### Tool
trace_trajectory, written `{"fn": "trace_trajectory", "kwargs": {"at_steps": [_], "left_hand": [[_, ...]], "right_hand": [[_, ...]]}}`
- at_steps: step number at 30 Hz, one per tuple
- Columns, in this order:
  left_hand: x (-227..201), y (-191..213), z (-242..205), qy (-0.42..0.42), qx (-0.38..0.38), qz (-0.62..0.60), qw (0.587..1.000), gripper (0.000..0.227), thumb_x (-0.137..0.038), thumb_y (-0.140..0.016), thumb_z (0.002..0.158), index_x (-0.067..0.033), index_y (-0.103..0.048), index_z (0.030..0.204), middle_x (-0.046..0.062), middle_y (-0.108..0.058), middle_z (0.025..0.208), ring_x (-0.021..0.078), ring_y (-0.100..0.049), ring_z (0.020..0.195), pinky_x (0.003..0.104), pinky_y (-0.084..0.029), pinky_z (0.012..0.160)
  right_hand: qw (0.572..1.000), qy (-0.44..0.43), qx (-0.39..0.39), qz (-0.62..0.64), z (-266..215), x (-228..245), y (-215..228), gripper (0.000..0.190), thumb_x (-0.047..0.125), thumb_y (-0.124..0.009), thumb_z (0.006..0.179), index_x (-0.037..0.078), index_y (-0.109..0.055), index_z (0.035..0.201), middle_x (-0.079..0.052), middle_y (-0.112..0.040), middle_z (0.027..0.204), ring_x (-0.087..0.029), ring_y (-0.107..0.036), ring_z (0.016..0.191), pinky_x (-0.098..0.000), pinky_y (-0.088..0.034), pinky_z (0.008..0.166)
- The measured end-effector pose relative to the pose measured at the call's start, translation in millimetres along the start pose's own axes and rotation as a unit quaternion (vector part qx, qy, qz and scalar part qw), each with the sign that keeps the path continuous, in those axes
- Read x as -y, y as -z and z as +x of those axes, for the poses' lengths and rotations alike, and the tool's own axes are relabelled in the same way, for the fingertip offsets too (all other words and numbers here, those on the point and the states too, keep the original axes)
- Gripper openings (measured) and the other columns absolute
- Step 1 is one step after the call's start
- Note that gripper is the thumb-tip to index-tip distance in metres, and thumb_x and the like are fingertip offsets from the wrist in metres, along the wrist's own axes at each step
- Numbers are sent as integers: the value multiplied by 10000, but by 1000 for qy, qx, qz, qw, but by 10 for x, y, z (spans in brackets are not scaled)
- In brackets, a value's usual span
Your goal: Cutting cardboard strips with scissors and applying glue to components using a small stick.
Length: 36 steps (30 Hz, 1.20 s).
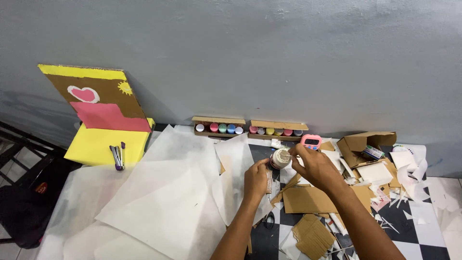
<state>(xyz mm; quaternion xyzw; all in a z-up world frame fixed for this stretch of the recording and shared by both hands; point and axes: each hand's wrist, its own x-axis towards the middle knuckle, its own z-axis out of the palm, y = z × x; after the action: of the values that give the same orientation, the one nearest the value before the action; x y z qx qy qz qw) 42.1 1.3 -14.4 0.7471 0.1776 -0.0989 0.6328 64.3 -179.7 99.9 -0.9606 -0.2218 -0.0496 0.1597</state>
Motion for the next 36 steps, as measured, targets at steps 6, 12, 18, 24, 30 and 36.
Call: {"fn": "trace_trajectory", "kwargs": {"at_steps": [6, 12, 18, 24, 30, 36], "left_hand": [[-357, 56, -74, -256, 60, 154, 952, 864, -325, -812, 738, -59, -508, 1502, 235, -527, 1500, 442, -423, 1442, 667, -206, 1207], [-137, -200, 226, -331, 5, 184, 925, 636, -336, -839, 736, -176, -658, 1324, 54, -728, 1208, 297, -657, 1192, 721, -291, 1137], [-313, -29, -26, -357, -33, 156, 920, 610, -177, -820, 704, -217, -690, 1299, 50, -613, 1214, 325, -647, 1172, 563, -471, 1084], [-456, 120, -201, -382, 1, 116, 917, 625, -123, -772, 672, -164, -689, 1291, 103, -612, 1201, 359, -630, 1150, 509, -484, 1049], [-492, 183, -292, -424, 6, 123, 897, 605, -100, -773, 678, -189, -699, 1272, 74, -624, 1203, 330, -614, 1158, 469, -477, 1048], [-518, 197, -325, -462, -13, 128, 877, 580, -27, -761, 689, -190, -707, 1243, 63, -622, 1198, 317, -593, 1225, 450, -460, 1090]], "right_hand": [[997, -26, 16, 73, 4, -62, -26, 128, 201, -689, 937, 163, -586, 1003, -125, -798, 933, -323, -788, 940, -486, -624, 805], [995, 1, -19, 97, -21, -53, 67, 119, 149, -712, 911, 141, -615, 978, -141, -773, 868, -349, -783, 871, -478, -623, 756], [990, 64, -113, -59, -315, -229, 229, 89, 149, -702, 937, 204, -644, 977, -33, -703, 794, -258, -752, 818, -374, -617, 737], [965, 212, -127, -89, -393, -79, 451, 94, 67, -679, 932, 161, -668, 932, -37, -688, 786, -247, -707, 741, -343, -567, 669], [954, 267, -86, -104, -492, -48, 361, 152, 36, -547, 952, 149, -633, 898, -36, -625, 763, -261, -669, 721, -352, -546, 654], [975, 188, -90, -81, -535, 123, 472, 165, 36, -617, 915, 180, -687, 875, 3, -653, 643, -205, -688, 604, -295, -540, 569]]}}
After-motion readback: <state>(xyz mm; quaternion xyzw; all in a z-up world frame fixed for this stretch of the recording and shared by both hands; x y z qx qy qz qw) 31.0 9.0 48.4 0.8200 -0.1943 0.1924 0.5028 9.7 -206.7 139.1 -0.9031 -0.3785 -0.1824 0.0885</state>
